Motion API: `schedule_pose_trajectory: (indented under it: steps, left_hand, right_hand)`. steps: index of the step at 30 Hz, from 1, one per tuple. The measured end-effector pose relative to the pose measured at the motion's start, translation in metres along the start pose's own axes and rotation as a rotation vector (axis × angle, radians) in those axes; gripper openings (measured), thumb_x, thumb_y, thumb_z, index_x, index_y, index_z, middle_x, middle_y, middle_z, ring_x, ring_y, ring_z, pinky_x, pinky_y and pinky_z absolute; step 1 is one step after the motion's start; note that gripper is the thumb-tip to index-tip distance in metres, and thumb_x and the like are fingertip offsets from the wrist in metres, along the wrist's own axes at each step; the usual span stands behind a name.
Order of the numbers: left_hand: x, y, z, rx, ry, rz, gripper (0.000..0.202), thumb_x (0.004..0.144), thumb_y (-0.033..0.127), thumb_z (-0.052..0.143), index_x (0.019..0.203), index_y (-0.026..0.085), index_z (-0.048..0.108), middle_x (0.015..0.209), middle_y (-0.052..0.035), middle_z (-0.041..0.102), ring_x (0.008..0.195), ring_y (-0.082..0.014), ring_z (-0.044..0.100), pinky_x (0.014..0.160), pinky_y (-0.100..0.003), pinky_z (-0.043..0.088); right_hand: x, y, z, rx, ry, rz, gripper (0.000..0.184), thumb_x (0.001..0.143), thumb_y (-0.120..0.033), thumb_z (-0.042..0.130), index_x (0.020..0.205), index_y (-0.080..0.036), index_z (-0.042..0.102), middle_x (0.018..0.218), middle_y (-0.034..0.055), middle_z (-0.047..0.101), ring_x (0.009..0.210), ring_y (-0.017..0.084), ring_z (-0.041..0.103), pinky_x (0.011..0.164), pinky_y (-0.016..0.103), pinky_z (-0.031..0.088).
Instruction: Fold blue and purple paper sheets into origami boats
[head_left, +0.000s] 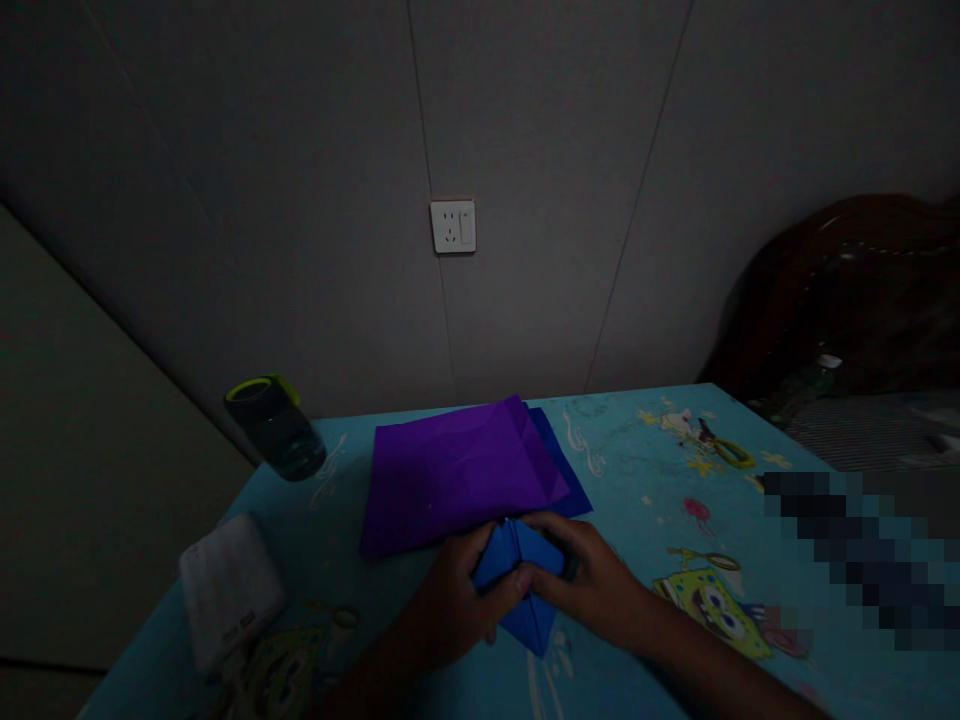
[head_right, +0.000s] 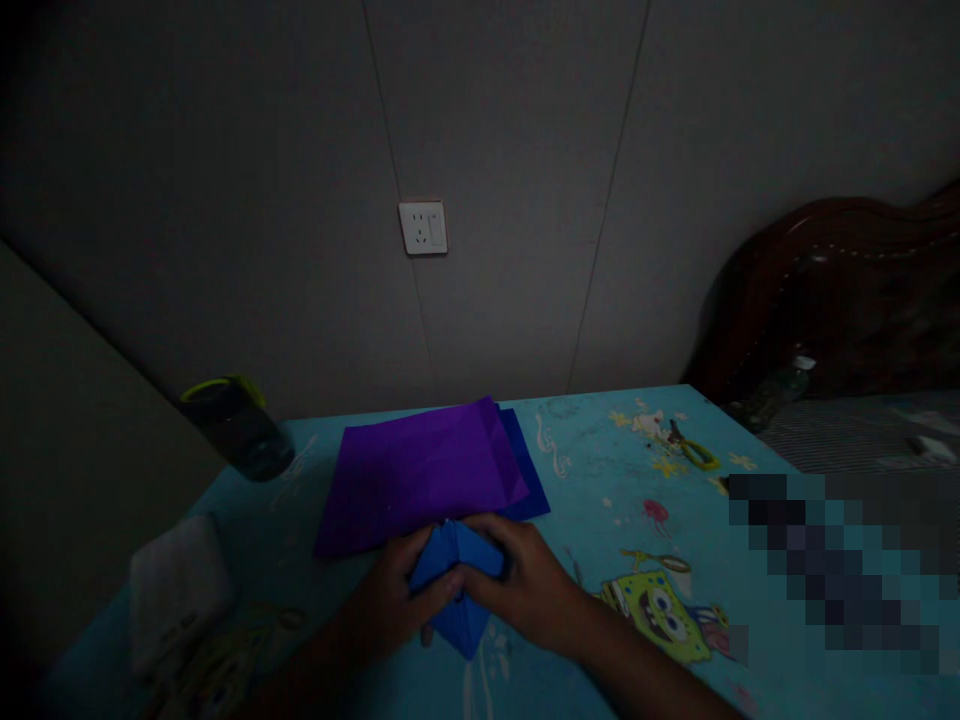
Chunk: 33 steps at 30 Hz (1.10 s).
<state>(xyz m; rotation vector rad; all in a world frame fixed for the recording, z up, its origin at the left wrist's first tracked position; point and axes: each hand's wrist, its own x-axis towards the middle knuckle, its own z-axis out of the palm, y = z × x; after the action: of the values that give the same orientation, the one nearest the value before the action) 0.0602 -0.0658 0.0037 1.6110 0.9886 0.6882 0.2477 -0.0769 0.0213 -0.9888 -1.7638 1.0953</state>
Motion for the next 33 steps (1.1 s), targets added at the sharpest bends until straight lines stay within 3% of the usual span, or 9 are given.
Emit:
schedule_pose_trajectory:
  steps: [4, 8, 11, 14, 19, 22, 27, 30, 33]
  left_hand:
    - [-0.001, -0.006, 0.003, -0.044, 0.019, -0.073, 0.042, 0.085, 0.046, 0.053, 0.115, 0.017, 0.058, 0.064, 0.0000, 0.062, 0.039, -0.0132, 0.056, 0.036, -0.023, 0.045]
    - [0.001, -0.008, -0.001, 0.093, 0.281, 0.047, 0.035, 0.077, 0.040, 0.064, 0.105, 0.020, 0.065, 0.092, -0.0082, 0.070, 0.082, -0.0235, 0.067, 0.075, -0.034, 0.055]
    - [0.005, -0.005, -0.006, 0.090, 0.322, 0.063, 0.024, 0.079, 0.040, 0.059, 0.091, 0.020, 0.066, 0.084, -0.0056, 0.068, 0.082, -0.0228, 0.063, 0.080, -0.034, 0.050]
    - [0.009, -0.004, -0.010, -0.071, 0.358, 0.023, 0.026, 0.080, 0.042, 0.056, 0.089, 0.019, 0.063, 0.080, -0.0036, 0.066, 0.075, -0.0203, 0.061, 0.073, -0.032, 0.049]
    - [0.015, -0.005, -0.009, -0.570, 0.490, 0.041, 0.035, 0.076, 0.044, 0.065, 0.100, 0.020, 0.058, 0.098, -0.0073, 0.070, 0.089, -0.0228, 0.066, 0.076, -0.034, 0.051]
    - [0.017, -0.001, -0.007, -0.788, 0.479, 0.114, 0.032, 0.075, 0.039, 0.068, 0.097, 0.021, 0.055, 0.108, -0.0095, 0.071, 0.093, -0.0244, 0.068, 0.075, -0.035, 0.053]
    - [0.014, 0.003, -0.009, -0.871, 0.437, 0.197, 0.027, 0.075, 0.038, 0.071, 0.090, 0.021, 0.056, 0.104, -0.0095, 0.074, 0.100, -0.0279, 0.068, 0.083, -0.041, 0.053]
    - [0.012, 0.002, -0.012, -0.714, 0.380, 0.204, 0.024, 0.074, 0.038, 0.071, 0.083, 0.020, 0.059, 0.106, -0.0102, 0.073, 0.105, -0.0305, 0.066, 0.090, -0.045, 0.050]
    - [0.010, -0.001, -0.019, -0.408, 0.279, 0.201, 0.018, 0.076, 0.034, 0.070, 0.083, 0.019, 0.064, 0.111, -0.0101, 0.072, 0.108, -0.0297, 0.064, 0.095, -0.043, 0.047]
  right_hand:
    - [-0.001, 0.000, 0.003, 0.132, 0.010, 0.069, 0.017, 0.086, -0.031, 0.063, 0.098, -0.021, 0.058, 0.086, 0.0005, 0.066, 0.080, 0.017, 0.063, 0.071, 0.028, 0.052]
    - [-0.002, 0.003, 0.003, 0.129, 0.083, 0.072, 0.019, 0.085, -0.033, 0.063, 0.096, -0.021, 0.054, 0.085, -0.0001, 0.059, 0.080, 0.017, 0.058, 0.072, 0.028, 0.049]
    - [-0.002, 0.006, 0.000, 0.118, 0.186, 0.083, 0.025, 0.085, -0.039, 0.063, 0.099, -0.022, 0.052, 0.086, 0.0003, 0.057, 0.079, 0.017, 0.056, 0.072, 0.028, 0.047]
    - [0.000, 0.009, -0.003, 0.148, 0.270, 0.072, 0.025, 0.087, -0.043, 0.062, 0.098, -0.023, 0.049, 0.089, 0.0012, 0.058, 0.084, 0.018, 0.056, 0.074, 0.029, 0.046]
    - [0.004, 0.014, -0.006, 0.243, 0.383, 0.039, 0.027, 0.087, -0.044, 0.062, 0.096, -0.025, 0.045, 0.104, 0.0042, 0.060, 0.097, 0.021, 0.056, 0.079, 0.030, 0.045]
    - [0.004, 0.016, -0.008, 0.247, 0.434, 0.052, 0.029, 0.086, -0.044, 0.064, 0.099, -0.025, 0.046, 0.106, 0.0045, 0.061, 0.091, 0.019, 0.057, 0.076, 0.029, 0.046]
    - [0.004, 0.019, -0.009, 0.263, 0.505, 0.040, 0.030, 0.084, -0.043, 0.067, 0.098, -0.025, 0.048, 0.075, -0.0039, 0.054, 0.065, 0.013, 0.050, 0.058, 0.022, 0.041]
    - [0.003, 0.020, -0.009, 0.298, 0.538, 0.021, 0.029, 0.084, -0.041, 0.069, 0.097, -0.026, 0.049, 0.074, -0.0043, 0.056, 0.066, 0.013, 0.053, 0.060, 0.022, 0.043]
    - [0.004, 0.020, -0.011, 0.352, 0.522, -0.008, 0.027, 0.084, -0.039, 0.069, 0.099, -0.026, 0.049, 0.090, 0.0008, 0.066, 0.084, 0.018, 0.063, 0.077, 0.028, 0.050]
